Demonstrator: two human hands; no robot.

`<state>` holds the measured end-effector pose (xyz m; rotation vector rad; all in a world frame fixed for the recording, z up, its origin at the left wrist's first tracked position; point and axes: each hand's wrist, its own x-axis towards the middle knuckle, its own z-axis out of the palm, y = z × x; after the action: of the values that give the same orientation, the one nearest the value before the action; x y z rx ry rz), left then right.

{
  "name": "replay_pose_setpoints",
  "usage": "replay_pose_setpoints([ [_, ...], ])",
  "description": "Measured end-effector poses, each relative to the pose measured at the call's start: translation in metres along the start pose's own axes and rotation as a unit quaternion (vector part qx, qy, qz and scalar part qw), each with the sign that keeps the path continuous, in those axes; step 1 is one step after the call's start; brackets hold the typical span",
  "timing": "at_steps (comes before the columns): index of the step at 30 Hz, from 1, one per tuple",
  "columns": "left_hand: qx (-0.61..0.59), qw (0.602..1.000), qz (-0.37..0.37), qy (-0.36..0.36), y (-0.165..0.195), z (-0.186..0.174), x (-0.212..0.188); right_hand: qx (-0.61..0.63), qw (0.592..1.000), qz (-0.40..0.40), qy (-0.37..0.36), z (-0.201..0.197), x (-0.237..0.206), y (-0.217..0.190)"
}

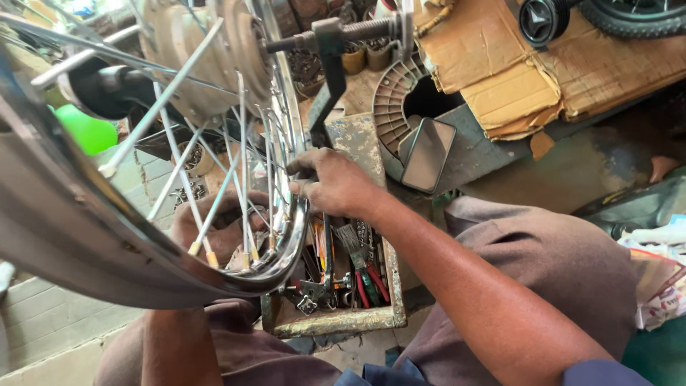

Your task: The person sits on the floor with a spoked wheel rim mounted in a truing stand, tightening spoke nipples by hand around the rim and turning the wheel to check it. They work on the lap-mounted wheel, manipulating spokes and nipples one at a time.

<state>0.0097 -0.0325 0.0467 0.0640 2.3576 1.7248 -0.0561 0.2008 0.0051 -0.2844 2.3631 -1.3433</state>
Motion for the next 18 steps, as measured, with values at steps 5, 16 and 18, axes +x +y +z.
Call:
replay_pose_setpoints([
  [5,0.013,0.998,0.052,-0.023,-0.003,0.008,0.007,0.010,0.999,-0.049,0.011,0.003,-0.007,-0.002],
  [16,-0.250,0.955,0.059,-0.148,-0.015,-0.010,0.009,0.018,0.999,-0.030,-0.012,0.013,-0.010,-0.008],
  [18,-0.265,0.949,0.047,-0.162,-0.013,-0.010,0.011,0.018,0.999,-0.029,-0.017,0.013,-0.010,-0.008],
])
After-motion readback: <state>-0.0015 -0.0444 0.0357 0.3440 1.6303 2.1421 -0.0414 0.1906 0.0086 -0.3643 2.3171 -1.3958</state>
